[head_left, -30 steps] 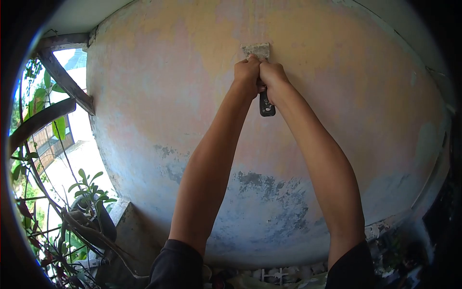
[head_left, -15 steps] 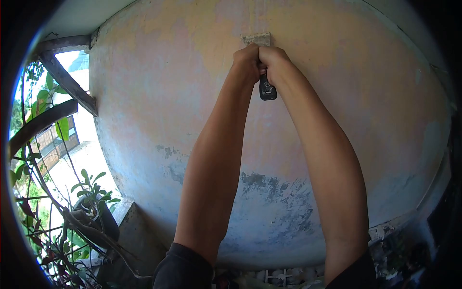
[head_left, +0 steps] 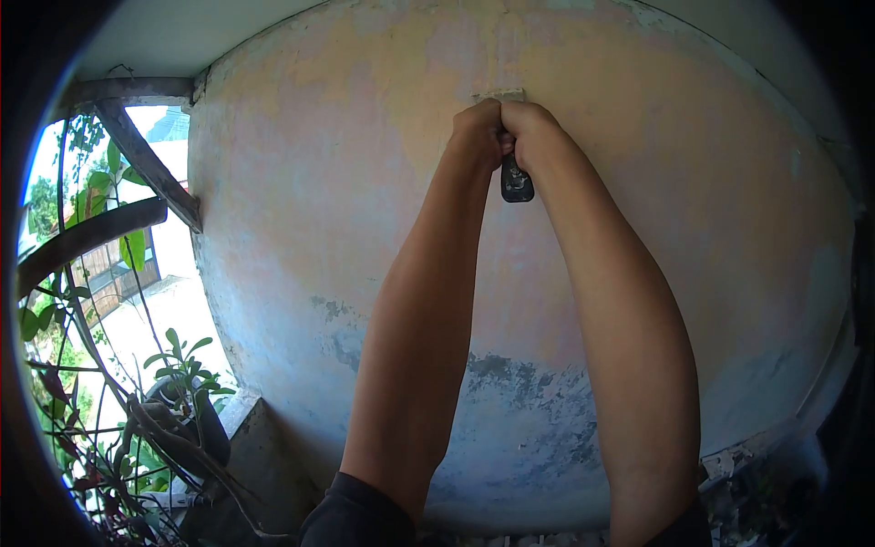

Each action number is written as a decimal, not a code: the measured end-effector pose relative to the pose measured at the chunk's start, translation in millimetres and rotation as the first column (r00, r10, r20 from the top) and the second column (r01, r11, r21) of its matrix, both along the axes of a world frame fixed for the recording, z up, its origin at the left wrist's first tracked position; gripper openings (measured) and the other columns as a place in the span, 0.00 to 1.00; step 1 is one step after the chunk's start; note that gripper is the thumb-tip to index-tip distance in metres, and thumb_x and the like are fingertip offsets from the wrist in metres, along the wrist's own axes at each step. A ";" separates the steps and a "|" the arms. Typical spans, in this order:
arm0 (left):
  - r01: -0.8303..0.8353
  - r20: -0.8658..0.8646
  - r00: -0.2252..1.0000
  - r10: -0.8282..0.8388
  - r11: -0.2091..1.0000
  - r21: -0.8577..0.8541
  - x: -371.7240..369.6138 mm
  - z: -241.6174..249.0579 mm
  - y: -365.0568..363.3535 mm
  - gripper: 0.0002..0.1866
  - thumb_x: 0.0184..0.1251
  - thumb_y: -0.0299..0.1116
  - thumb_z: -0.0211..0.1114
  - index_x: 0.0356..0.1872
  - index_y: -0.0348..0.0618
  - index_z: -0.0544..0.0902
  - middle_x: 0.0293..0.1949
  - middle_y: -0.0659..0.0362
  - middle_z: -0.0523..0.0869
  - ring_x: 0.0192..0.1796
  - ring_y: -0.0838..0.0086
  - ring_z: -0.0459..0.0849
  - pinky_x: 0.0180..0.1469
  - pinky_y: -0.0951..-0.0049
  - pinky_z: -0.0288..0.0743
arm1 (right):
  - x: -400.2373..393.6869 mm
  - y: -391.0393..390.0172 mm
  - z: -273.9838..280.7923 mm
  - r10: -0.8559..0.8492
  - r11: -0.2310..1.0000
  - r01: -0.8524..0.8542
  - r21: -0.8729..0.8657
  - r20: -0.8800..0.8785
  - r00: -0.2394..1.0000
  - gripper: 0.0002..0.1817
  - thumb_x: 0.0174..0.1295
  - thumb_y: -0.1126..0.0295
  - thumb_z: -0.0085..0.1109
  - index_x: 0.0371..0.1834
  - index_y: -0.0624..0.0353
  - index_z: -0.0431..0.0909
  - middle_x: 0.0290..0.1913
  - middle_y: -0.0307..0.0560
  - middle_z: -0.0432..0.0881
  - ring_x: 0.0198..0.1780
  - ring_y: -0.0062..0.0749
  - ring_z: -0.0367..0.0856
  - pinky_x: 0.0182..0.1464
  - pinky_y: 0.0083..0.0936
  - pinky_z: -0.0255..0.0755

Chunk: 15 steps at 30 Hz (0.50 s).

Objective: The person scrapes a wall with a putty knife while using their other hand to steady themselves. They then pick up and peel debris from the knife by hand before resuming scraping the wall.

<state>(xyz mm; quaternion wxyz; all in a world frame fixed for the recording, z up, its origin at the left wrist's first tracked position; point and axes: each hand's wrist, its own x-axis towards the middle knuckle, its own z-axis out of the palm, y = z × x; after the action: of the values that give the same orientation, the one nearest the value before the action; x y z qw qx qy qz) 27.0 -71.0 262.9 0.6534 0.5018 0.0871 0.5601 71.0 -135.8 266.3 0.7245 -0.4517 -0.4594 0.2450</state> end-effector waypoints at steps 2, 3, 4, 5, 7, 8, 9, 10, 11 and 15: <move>-0.001 -0.004 1.000 0.001 1.000 0.006 5.3 -0.2 5.3 0.05 0.57 0.26 0.58 0.26 0.35 0.74 0.19 0.52 0.75 0.15 0.70 0.72 0.14 0.69 0.64 | 2.3 0.2 1.2 0.000 1.000 0.000 -0.002 0.045 0.999 0.07 0.58 0.78 0.45 0.23 0.57 0.68 0.19 0.39 0.68 0.12 0.20 0.60 0.11 0.18 0.48; -0.003 -0.018 1.000 0.003 1.000 0.000 4.0 0.2 2.9 0.05 0.57 0.26 0.58 0.26 0.35 0.74 0.19 0.52 0.75 0.15 0.70 0.72 0.14 0.69 0.64 | 2.1 -1.9 -1.4 -0.007 1.000 0.007 0.012 0.028 1.000 0.07 0.58 0.78 0.45 0.23 0.56 0.68 0.19 0.39 0.69 0.11 0.20 0.60 0.11 0.17 0.47; -0.006 -0.015 1.000 0.006 1.000 0.006 2.4 1.1 1.4 0.05 0.57 0.26 0.58 0.26 0.35 0.74 0.19 0.52 0.75 0.15 0.70 0.72 0.14 0.69 0.64 | 1.6 -2.9 -2.2 -0.015 1.000 0.015 0.024 0.008 1.000 0.07 0.58 0.78 0.45 0.23 0.56 0.68 0.19 0.39 0.69 0.11 0.20 0.59 0.11 0.16 0.47; -0.029 -0.024 0.999 0.029 1.000 -0.010 1.7 0.4 0.3 0.05 0.57 0.26 0.58 0.26 0.34 0.75 0.19 0.52 0.75 0.15 0.70 0.72 0.14 0.69 0.64 | 0.4 -2.8 -1.3 -0.012 1.000 0.012 0.027 0.009 1.000 0.07 0.58 0.78 0.45 0.23 0.56 0.68 0.19 0.39 0.69 0.11 0.20 0.59 0.11 0.16 0.47; -0.053 -0.029 0.998 0.053 0.998 -0.019 -2.0 4.7 -8.3 0.05 0.57 0.26 0.57 0.27 0.34 0.75 0.20 0.52 0.75 0.15 0.69 0.72 0.14 0.69 0.65 | 0.4 0.2 3.8 -0.051 0.997 0.049 0.052 0.024 0.998 0.06 0.57 0.78 0.45 0.23 0.57 0.67 0.19 0.40 0.69 0.10 0.20 0.59 0.10 0.16 0.48; -0.045 0.024 0.999 0.046 0.999 -0.011 -3.0 6.1 -11.9 0.05 0.57 0.26 0.57 0.27 0.34 0.75 0.21 0.51 0.76 0.15 0.69 0.73 0.15 0.69 0.65 | 1.6 1.7 7.6 -0.050 0.997 0.048 0.052 0.022 0.999 0.06 0.57 0.78 0.45 0.23 0.57 0.67 0.19 0.40 0.69 0.10 0.20 0.59 0.10 0.16 0.48; -0.037 0.078 0.996 0.037 0.999 -0.002 -3.1 7.8 -13.2 0.05 0.58 0.26 0.57 0.27 0.34 0.75 0.21 0.51 0.76 0.16 0.69 0.73 0.16 0.69 0.66 | 3.6 4.3 14.1 -0.038 0.999 0.036 0.036 0.043 0.998 0.06 0.57 0.77 0.45 0.23 0.57 0.67 0.19 0.41 0.69 0.10 0.21 0.60 0.10 0.17 0.49; -0.038 0.078 0.996 0.038 0.999 -0.006 -3.6 10.0 -14.2 0.05 0.58 0.26 0.57 0.27 0.34 0.75 0.21 0.51 0.76 0.16 0.69 0.73 0.16 0.69 0.66 | 5.5 7.3 18.2 -0.025 1.000 0.025 0.015 0.062 0.998 0.06 0.56 0.77 0.45 0.23 0.58 0.67 0.19 0.41 0.69 0.10 0.21 0.60 0.10 0.18 0.50; -0.062 0.049 0.997 0.064 0.998 -0.028 -4.8 14.8 -16.2 0.05 0.58 0.26 0.57 0.28 0.34 0.75 0.22 0.51 0.76 0.16 0.69 0.73 0.16 0.68 0.66 | 7.0 10.1 21.1 -0.024 1.000 0.023 0.016 0.060 0.998 0.06 0.56 0.77 0.45 0.23 0.58 0.67 0.19 0.41 0.69 0.10 0.21 0.60 0.10 0.18 0.50; -0.095 0.009 0.995 0.095 0.995 0.024 -1.9 21.0 -4.6 0.05 0.57 0.27 0.59 0.29 0.34 0.76 0.23 0.50 0.77 0.19 0.68 0.75 0.18 0.68 0.67 | 8.9 17.2 24.5 -0.009 1.000 0.007 0.029 0.063 0.998 0.06 0.57 0.77 0.45 0.23 0.59 0.67 0.19 0.42 0.70 0.10 0.22 0.62 0.10 0.19 0.52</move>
<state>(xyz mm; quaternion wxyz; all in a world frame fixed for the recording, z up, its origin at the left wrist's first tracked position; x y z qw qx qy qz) 25.0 -75.6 283.9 0.6202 0.5028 0.1011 0.5936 79.9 -118.6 290.8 0.7170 -0.4505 -0.4838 0.2211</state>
